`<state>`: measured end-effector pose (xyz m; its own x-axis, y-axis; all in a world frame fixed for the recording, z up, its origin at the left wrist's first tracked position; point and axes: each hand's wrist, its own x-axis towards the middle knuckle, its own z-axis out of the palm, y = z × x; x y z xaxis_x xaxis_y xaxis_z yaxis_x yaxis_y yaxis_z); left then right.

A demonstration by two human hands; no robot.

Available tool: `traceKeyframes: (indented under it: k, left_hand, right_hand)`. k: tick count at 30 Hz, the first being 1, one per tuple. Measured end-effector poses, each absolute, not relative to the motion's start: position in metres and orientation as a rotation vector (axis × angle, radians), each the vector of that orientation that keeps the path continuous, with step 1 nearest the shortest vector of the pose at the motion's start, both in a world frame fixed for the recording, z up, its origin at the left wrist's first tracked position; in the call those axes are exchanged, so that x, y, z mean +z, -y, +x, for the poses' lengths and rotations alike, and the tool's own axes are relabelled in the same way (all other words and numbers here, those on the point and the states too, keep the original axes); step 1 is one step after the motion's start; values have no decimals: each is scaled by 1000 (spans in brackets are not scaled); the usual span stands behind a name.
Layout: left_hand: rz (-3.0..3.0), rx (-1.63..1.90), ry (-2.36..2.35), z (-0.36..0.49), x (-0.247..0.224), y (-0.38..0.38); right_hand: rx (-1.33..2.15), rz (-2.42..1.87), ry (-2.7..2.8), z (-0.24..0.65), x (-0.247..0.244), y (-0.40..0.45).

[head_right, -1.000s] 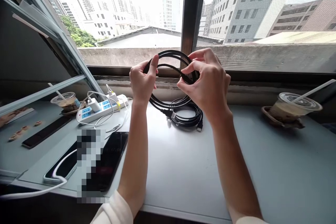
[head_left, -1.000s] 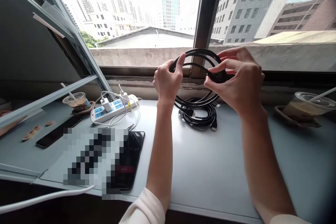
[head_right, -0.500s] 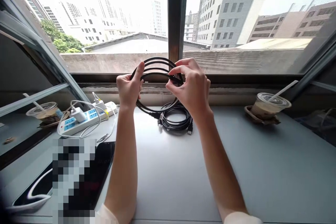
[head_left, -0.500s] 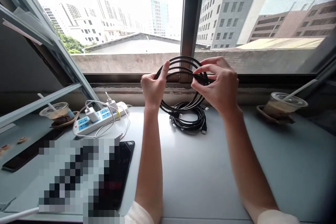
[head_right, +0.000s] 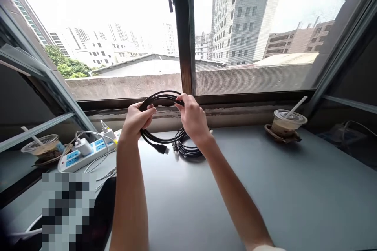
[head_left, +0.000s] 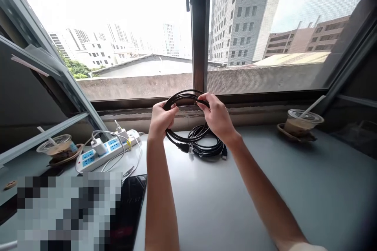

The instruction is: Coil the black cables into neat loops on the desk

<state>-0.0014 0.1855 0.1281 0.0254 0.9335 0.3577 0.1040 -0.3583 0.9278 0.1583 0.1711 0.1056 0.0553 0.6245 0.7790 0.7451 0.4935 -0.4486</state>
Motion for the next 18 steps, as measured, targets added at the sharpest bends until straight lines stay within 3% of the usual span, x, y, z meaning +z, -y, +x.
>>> traceKeyframes:
  k: [7, 12, 18]
  left_hand:
    - [1985, 1753, -1416, 30, 123, -190]
    - [1731, 1511, -1721, 17, 103, -213]
    - [1424, 1234, -1126, 8, 89, -230]
  right_hand:
    - [-151, -1345, 1522, 161, 99, -177]
    - [-45, -1408, 1660, 157, 105, -167]
    - [215, -1538, 1575, 175, 91, -191]
